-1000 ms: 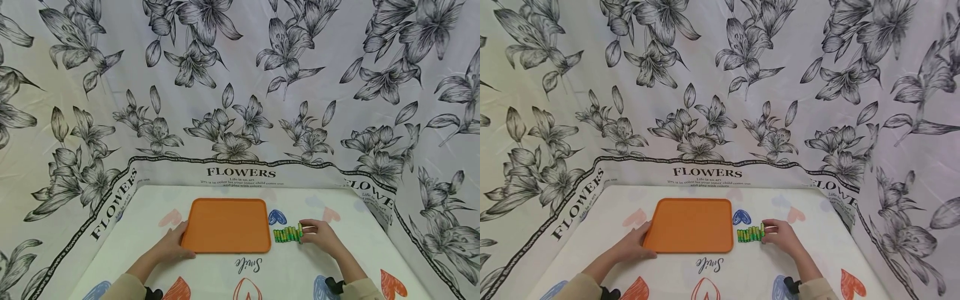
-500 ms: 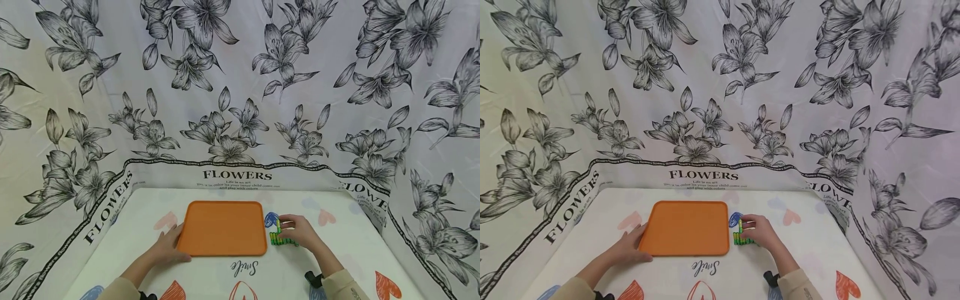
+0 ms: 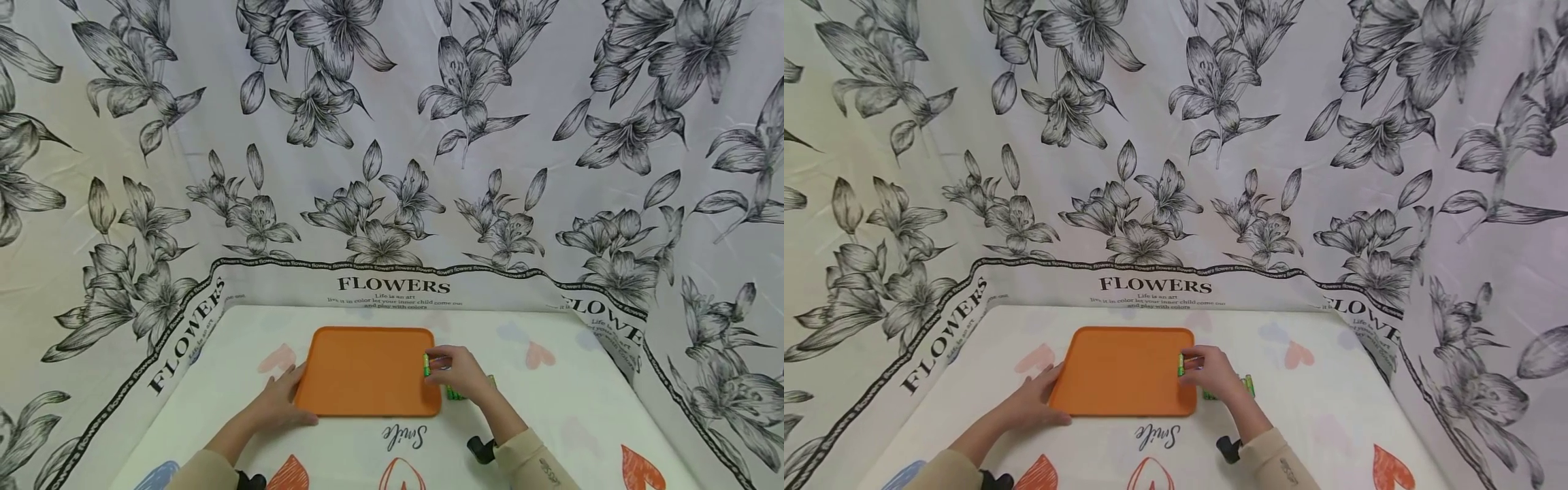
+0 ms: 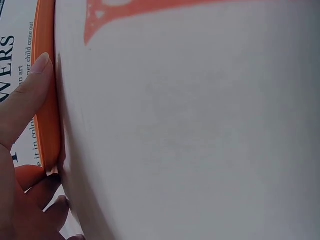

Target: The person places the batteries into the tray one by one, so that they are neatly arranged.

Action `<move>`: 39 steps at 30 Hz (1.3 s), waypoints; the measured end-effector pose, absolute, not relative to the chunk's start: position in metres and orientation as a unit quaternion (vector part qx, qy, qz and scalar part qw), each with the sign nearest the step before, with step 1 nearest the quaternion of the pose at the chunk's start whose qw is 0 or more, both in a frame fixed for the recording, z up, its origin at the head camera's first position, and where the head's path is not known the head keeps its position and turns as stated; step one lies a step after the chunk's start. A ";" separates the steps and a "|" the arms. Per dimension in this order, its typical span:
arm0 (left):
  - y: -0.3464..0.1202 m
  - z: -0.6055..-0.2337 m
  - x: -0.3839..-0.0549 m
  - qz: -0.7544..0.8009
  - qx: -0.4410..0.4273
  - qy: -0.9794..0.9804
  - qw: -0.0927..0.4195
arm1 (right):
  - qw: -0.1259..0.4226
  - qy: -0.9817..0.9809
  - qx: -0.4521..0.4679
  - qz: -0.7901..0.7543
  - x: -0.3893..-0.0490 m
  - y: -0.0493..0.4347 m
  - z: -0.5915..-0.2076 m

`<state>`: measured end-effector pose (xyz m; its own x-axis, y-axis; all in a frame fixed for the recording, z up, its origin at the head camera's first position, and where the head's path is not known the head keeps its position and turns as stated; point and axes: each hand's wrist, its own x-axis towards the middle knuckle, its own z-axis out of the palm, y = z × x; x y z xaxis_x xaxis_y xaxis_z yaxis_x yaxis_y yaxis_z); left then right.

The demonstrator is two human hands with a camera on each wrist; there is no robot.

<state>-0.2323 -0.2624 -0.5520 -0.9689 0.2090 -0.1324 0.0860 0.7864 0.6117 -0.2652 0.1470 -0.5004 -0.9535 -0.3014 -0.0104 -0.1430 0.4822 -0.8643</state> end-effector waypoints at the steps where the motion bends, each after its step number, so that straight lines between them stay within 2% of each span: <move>1: -0.262 -0.552 -0.232 0.316 0.078 0.941 0.097 | 0.085 0.854 -0.132 -0.496 -0.266 0.144 -0.501; 23: -0.259 -0.551 -0.229 0.334 0.031 0.935 0.119 | 0.114 0.839 -0.131 -0.515 -0.272 0.062 -0.523; 39: -0.260 -0.550 -0.232 0.314 0.035 0.939 0.133 | 0.119 0.831 -0.127 -0.528 -0.268 -0.006 -0.533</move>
<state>-0.2319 -0.2603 -0.5500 -0.9620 0.1494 -0.2284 -0.0182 0.8000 0.5998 -0.2682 -0.0059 -0.5327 -0.9396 -0.3365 -0.0632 -0.0855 0.4094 -0.9083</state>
